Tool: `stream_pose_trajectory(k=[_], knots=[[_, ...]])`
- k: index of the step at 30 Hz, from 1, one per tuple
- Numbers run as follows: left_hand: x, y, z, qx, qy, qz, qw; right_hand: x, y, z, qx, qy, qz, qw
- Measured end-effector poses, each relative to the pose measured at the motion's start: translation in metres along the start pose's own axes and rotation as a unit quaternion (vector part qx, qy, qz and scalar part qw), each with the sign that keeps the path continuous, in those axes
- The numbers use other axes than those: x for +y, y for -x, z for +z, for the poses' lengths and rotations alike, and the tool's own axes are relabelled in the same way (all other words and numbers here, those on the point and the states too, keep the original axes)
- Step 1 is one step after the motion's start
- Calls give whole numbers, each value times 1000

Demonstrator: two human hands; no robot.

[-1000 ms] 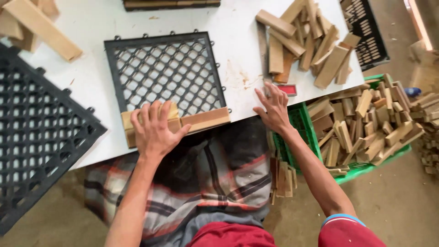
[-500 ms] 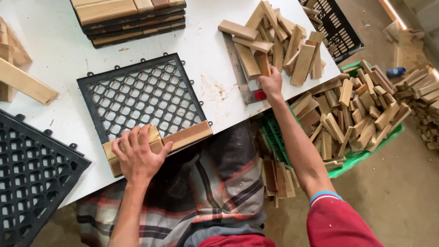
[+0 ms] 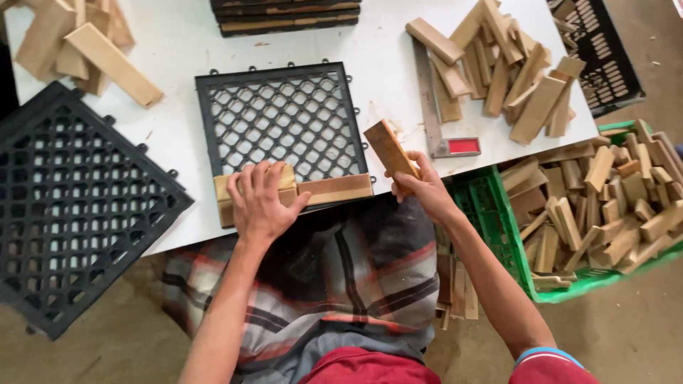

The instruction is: Assembling interlocking wood tiles by manually placing wooden slats into a plastic grid base and aligning them.

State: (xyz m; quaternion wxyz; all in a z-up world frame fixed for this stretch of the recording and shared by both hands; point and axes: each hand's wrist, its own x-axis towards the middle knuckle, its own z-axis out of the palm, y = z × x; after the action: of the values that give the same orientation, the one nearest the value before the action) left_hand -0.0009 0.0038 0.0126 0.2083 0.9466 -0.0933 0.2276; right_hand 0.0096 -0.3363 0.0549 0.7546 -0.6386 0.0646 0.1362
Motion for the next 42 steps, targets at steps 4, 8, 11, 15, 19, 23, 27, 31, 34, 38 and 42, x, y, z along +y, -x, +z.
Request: stream_pose_trajectory(k=[4,8,11,15,19,23,27,31,34,38,42], knots=[[8,-5,-19,-38,29,-18,999,29,-42,29,-16,260,-135,956],[9,-4,-24,-48,31,-12,998,32,-50,65,-35,576,-305,757],[6,-1,-22,-50,27,-9,998,40,-50,69,-62,607,-298,734],[2,0,-10,-37,15,-9,999,33,-50,65,-91,548,-270,787],[0,3,-5,-34,-2,-10,999,27,-58,68,-109,486,-225,837],[0,2,-7,-27,-1,-14,1000,38,-68,72,-93,501,-268,818],[2,1,-9,-43,-18,-12,999,37,-73,74,-78,540,-339,766],[0,2,-6,-50,-18,-12,999,35,-79,75,-89,538,-365,754],[1,1,-7,-46,-15,-14,999,34,-81,75,-108,502,-354,782],[1,3,-7,-57,-13,-19,998,35,-66,86,-104,578,-349,730],[-2,4,0,-62,-22,-17,998,34,-43,121,-72,643,-360,672]])
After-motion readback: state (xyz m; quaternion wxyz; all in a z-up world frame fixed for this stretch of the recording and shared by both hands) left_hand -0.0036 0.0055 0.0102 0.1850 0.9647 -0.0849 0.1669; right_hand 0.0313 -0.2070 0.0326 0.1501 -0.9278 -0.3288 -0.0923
